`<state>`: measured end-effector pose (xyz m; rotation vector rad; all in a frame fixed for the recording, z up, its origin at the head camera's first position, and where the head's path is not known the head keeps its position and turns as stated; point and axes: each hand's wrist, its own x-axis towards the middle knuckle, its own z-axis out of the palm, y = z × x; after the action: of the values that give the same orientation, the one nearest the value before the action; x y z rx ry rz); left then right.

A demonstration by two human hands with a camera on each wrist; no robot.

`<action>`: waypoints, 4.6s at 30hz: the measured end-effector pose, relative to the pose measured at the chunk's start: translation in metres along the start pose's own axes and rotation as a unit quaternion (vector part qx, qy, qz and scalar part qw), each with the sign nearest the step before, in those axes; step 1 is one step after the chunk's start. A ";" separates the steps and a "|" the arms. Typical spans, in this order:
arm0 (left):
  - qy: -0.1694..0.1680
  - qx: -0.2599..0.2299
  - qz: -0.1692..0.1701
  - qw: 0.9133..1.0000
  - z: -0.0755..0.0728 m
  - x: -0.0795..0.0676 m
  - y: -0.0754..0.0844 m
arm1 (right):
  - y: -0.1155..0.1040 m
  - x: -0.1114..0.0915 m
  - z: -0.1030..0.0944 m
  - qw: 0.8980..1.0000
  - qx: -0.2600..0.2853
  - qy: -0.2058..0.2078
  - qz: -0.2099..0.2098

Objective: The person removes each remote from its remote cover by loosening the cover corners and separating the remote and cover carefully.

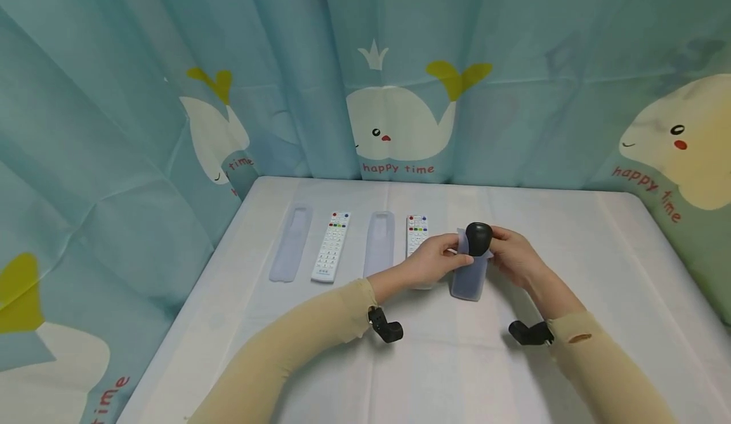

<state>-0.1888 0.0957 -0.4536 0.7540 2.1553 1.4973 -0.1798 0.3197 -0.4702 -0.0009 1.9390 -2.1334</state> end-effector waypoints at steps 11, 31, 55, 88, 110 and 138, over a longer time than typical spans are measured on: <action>0.017 0.000 -0.013 1.000 0.001 0.000 0.000 | -0.037 -0.016 -0.002 0.991 0.083 0.049 -0.090; 0.010 -0.004 -0.025 1.000 -0.001 -0.001 0.002 | -0.071 -0.022 0.012 0.922 -0.384 -0.016 -0.054; 0.109 0.258 0.049 0.959 -0.019 0.003 0.001 | -0.070 -0.024 0.018 0.925 -0.376 -0.008 -0.059; 0.051 0.379 0.056 0.922 -0.009 -0.002 0.005 | -0.063 -0.017 0.017 0.925 -0.373 0.069 0.015; 0.094 0.459 0.171 0.867 0.022 0.000 0.007 | -0.063 -0.015 0.031 0.927 -0.355 0.114 0.034; 0.080 0.437 0.087 0.892 0.002 -0.002 -0.005 | -0.055 -0.025 0.012 0.955 -0.293 0.047 -0.006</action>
<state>-0.1873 0.0947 -0.4586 1.1455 2.9647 0.5826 -0.1635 0.3169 -0.4108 -0.0232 2.5549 -1.5073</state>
